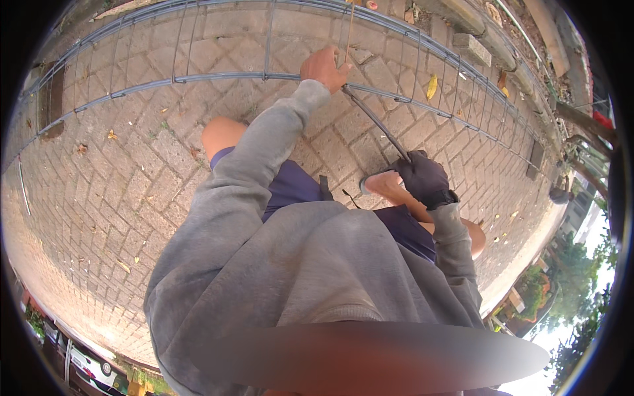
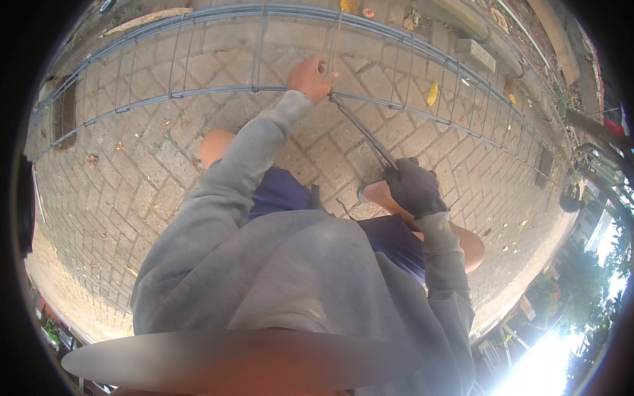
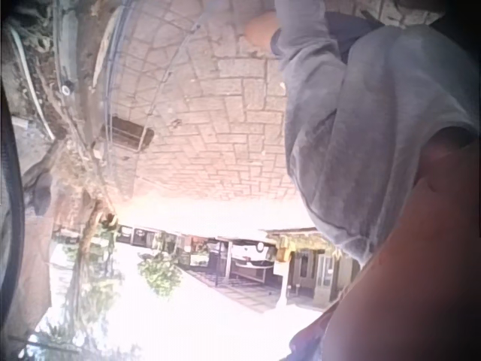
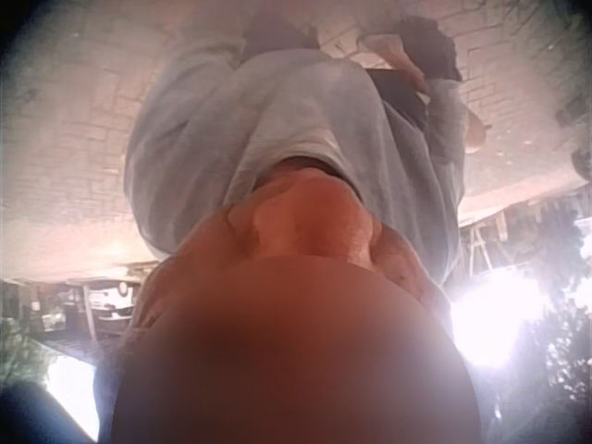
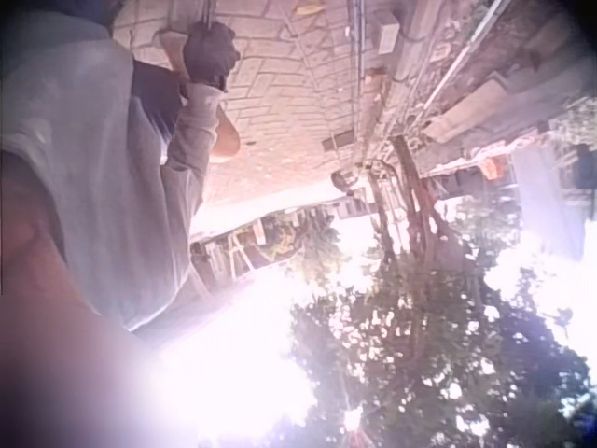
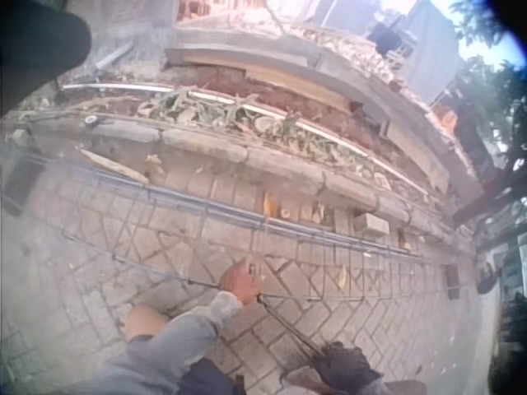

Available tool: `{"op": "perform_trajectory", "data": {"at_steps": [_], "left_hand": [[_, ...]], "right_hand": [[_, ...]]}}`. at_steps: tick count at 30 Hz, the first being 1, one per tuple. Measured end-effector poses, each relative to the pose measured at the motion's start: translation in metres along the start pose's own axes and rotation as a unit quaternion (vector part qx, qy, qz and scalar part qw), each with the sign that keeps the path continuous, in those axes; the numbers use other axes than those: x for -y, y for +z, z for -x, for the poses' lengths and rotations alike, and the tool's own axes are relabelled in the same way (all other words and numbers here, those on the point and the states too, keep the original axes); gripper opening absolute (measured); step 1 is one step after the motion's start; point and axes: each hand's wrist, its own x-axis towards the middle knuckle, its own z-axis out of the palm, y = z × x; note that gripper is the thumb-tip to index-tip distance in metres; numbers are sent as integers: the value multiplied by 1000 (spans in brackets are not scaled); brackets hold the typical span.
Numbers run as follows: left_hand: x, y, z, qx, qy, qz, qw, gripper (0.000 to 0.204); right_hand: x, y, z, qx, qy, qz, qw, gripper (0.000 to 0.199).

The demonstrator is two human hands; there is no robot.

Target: The person uses pliers to twist wire ties and secure a wire mesh panel to a metal frame on a paved outdoor area. The person repeatedly positions the mesh, loops wire ties through the frame, and twists them to fasten the mesh in place.

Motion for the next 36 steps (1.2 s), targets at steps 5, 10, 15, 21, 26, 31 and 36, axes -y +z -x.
{"op": "perform_trajectory", "data": {"at_steps": [5, 10, 15, 21, 26, 31, 36], "left_hand": [[-45, 21, 101, -40, 439, 40, 897, 71], [-107, 63, 110, 182, 307, -75, 931, 41], [-124, 84, 103, 104, 280, -160, 941, 28], [-110, 103, 106, 28, 310, -104, 945, 33], [-80, 98, 103, -241, 503, -74, 827, 40], [-85, 92, 102, -83, 452, -31, 888, 29], [-112, 68, 67, -135, 328, 70, 932, 22]], "right_hand": [[18, -19, 15, -64, 34, 111, 991, 40], [2, -39, 3, -63, -29, 164, 984, 40], [-23, -46, -16, -80, -111, 150, 979, 35], [-41, -39, -23, -80, -132, 112, 982, 37], [-26, -36, -16, 70, -16, -124, 990, 38], [22, -85, -4, 245, 119, -166, 948, 35], [83, -123, 5, -265, -238, 523, 774, 29]]}}
